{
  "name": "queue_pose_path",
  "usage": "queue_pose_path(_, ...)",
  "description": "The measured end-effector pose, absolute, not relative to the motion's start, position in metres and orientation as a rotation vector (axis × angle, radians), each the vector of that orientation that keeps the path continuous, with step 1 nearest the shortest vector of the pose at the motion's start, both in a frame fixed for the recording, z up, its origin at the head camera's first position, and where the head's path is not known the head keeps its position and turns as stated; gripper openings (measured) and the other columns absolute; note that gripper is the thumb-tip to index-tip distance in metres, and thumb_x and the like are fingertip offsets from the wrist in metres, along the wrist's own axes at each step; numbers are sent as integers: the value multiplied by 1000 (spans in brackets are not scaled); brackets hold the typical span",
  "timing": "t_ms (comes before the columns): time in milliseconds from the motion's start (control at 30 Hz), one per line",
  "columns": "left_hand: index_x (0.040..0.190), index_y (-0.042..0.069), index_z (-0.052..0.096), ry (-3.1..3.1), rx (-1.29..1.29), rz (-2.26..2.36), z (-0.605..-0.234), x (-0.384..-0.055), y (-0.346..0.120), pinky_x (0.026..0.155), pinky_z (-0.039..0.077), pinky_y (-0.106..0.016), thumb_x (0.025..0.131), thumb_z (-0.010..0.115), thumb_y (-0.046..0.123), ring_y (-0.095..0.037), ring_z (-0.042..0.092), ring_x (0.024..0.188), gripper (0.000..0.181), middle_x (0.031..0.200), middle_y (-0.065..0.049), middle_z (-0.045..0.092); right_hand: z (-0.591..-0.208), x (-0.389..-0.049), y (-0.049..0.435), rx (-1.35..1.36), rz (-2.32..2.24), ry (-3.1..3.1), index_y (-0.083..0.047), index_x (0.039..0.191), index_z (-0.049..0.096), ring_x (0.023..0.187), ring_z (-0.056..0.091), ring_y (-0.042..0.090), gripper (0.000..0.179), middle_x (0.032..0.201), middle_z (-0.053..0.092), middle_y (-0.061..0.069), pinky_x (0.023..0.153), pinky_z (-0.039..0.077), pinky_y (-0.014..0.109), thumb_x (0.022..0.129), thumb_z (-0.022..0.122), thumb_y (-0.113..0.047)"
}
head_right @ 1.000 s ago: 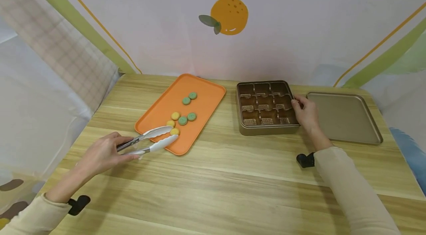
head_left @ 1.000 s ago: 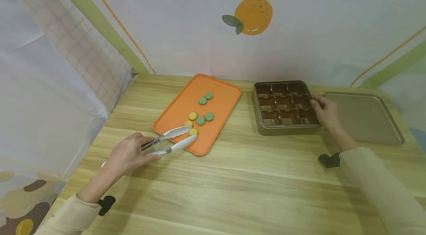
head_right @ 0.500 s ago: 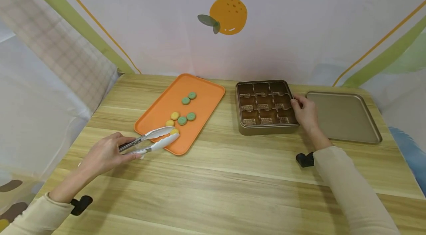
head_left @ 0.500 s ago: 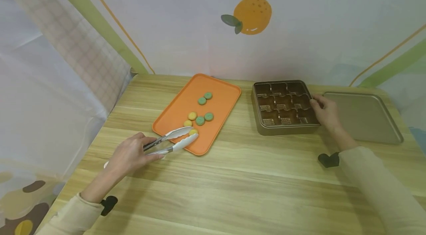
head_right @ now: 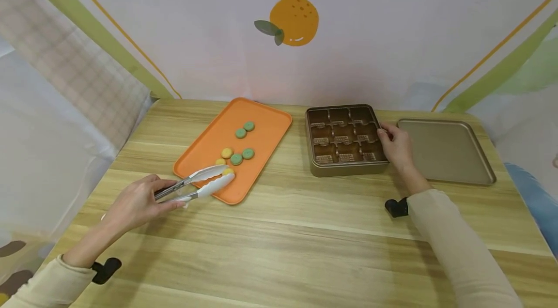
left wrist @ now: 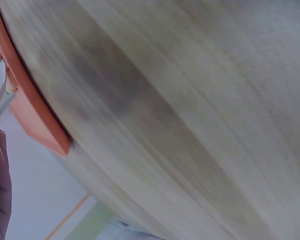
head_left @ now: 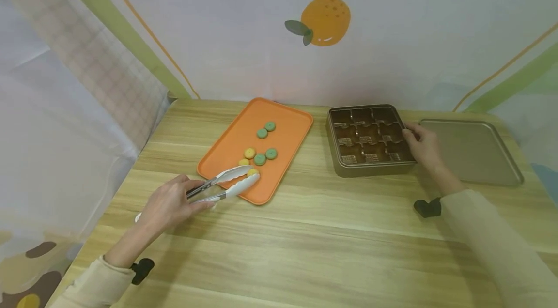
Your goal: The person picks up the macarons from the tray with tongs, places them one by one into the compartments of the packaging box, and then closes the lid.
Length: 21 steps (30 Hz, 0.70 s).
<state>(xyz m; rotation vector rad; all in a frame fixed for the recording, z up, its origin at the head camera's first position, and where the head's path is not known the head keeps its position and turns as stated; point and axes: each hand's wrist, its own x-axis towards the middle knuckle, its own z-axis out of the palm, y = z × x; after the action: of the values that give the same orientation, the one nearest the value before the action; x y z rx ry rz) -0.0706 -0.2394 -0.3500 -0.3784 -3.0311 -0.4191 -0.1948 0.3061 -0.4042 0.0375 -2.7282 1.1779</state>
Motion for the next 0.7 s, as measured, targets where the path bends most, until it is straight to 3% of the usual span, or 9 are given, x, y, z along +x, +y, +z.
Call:
queue_pose_path(67, 109, 3, 70, -3021, -382, -437, -348, -73, -238, 47, 27, -23, 69, 83, 34, -11, 33, 55, 53, 68, 0, 44, -404, -196, 306, 42, 1176, -2713, 11, 128, 49, 100, 53, 34, 43, 127, 50, 32, 73, 36, 11, 101, 41, -22)
queue_pose_path(133, 109, 3, 70, -3011, -381, -458, -346, -75, -234, 46, 27, -23, 69, 82, 35, -11, 33, 54, 53, 67, 1, 43, -404, -196, 306, 47, 1175, -2696, 11, 127, 50, 92, 55, 20, 42, 123, 52, 32, 70, 35, 7, 101, 43, -21)
queue_pose_path(200, 109, 4, 70, -2997, -393, -484, -345, -79, -230, 46, 27, -24, 70, 82, 36, -11, 34, 54, 52, 67, 0, 44, -404, -197, 306, 51, 1173, -2682, 11, 126, 50, 84, 50, 5, 41, 120, 54, 33, 67, 33, 3, 101, 43, -21)
queue_pose_path(267, 108, 5, 71, -2990, -410, -520, -343, -83, -224, 47, 29, -24, 70, 81, 37, -10, 35, 53, 50, 68, 1, 47, -404, -197, 306, 50, 1181, -2678, 12, 126, 50, 83, 46, 1, 41, 119, 54, 33, 66, 33, 2, 100, 43, -20)
queue_pose_path(433, 106, 6, 71, -2962, -509, -624, -340, -95, -203, 48, 33, -24, 71, 81, 36, -10, 37, 53, 48, 74, -3, 56, -402, -196, 305, 43, 1184, -2692, 13, 126, 49, 90, 51, 20, 41, 122, 52, 33, 68, 32, 3, 101, 43, -18)
queue_pose_path(700, 113, 11, 70, -2932, -606, -690, -337, -118, -156, 51, 33, -25, 70, 81, 41, -12, 39, 60, 54, 76, -4, 54, -404, -194, 303, 52, 1175, -2678, 13, 125, 49, 90, 53, 32, 39, 111, 56, 35, 67, 33, 4, 100, 44, -17)
